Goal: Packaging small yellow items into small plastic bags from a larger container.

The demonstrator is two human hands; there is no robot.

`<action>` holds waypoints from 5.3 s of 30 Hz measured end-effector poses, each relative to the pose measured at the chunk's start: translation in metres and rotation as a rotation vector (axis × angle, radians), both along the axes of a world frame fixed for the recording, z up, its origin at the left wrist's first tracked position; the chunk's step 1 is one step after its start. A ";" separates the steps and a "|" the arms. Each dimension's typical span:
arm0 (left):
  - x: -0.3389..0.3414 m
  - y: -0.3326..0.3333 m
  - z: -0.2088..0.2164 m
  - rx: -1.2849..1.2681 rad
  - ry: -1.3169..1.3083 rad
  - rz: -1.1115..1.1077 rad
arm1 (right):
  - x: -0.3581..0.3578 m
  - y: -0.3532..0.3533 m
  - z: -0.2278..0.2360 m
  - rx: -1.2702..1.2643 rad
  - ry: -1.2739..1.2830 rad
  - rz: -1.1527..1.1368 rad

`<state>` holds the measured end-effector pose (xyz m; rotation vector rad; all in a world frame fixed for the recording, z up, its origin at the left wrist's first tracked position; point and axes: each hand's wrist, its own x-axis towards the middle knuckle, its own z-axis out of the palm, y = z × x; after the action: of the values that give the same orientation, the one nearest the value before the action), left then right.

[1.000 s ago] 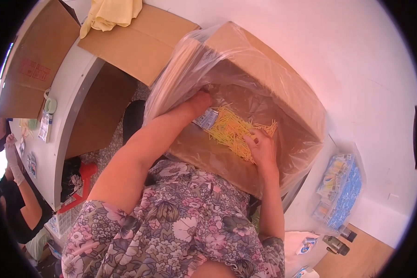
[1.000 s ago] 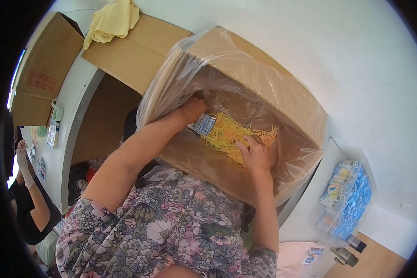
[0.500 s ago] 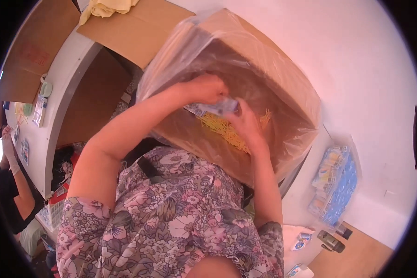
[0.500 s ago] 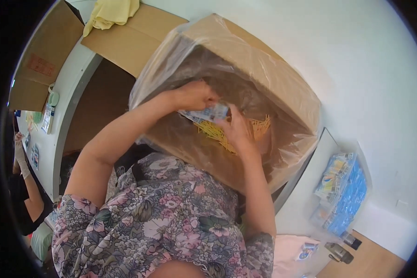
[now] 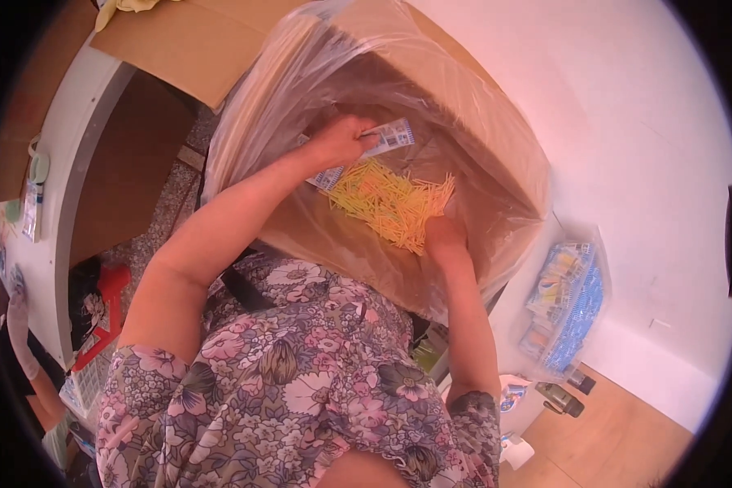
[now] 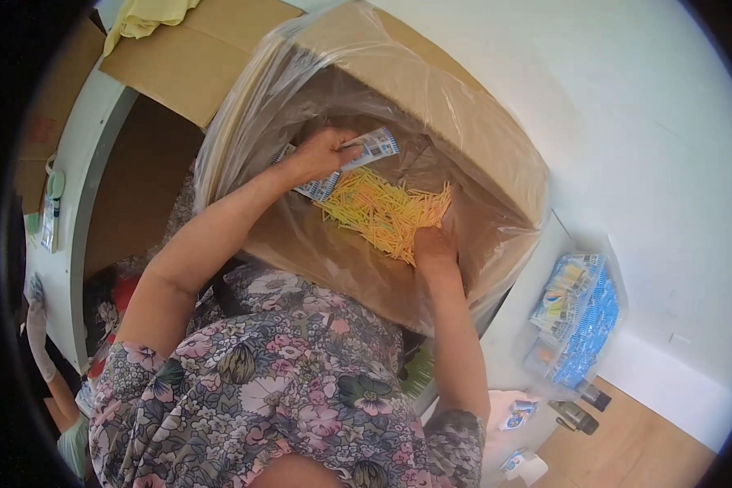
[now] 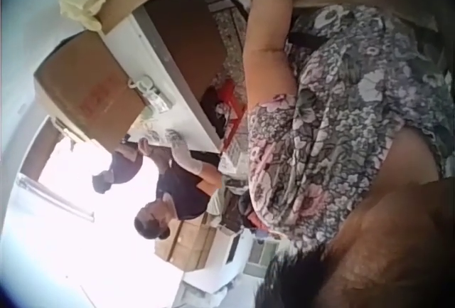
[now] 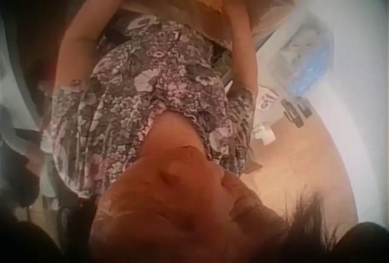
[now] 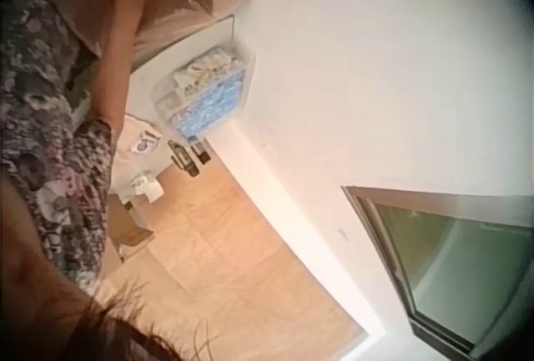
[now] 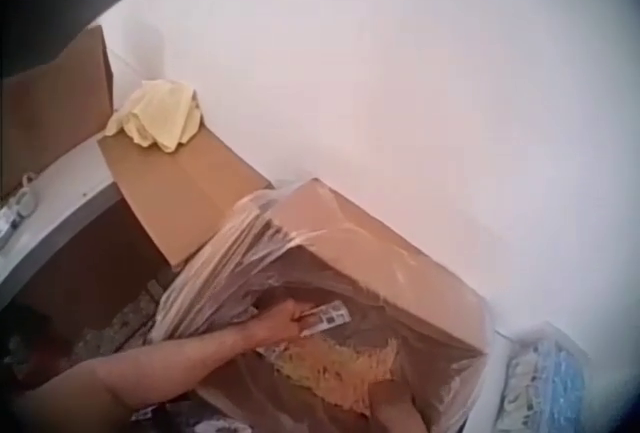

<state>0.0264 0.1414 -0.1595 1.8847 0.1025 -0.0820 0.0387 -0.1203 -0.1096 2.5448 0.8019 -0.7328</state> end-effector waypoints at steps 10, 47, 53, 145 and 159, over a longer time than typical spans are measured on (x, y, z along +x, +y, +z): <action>0.001 -0.016 0.021 -0.142 -0.020 0.137 | 0.038 -0.005 -0.047 0.161 -0.103 -0.295; -0.003 -0.018 0.019 -0.589 0.067 0.057 | 0.078 0.026 -0.018 1.785 0.567 -1.237; -0.022 -0.024 0.041 -0.633 0.232 -0.235 | 0.029 0.041 0.014 2.008 0.875 -1.139; -0.047 -0.092 0.016 -0.254 0.182 -0.439 | -0.076 -0.005 0.044 1.303 -0.374 -0.207; -0.026 0.072 -0.064 1.138 -0.005 -0.465 | -0.238 -0.352 0.143 1.169 -1.208 -1.173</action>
<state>0.0005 0.2129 -0.2237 3.0126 -0.3773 -0.4027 -0.1996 -0.4719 0.0338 3.3467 -1.0525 1.4828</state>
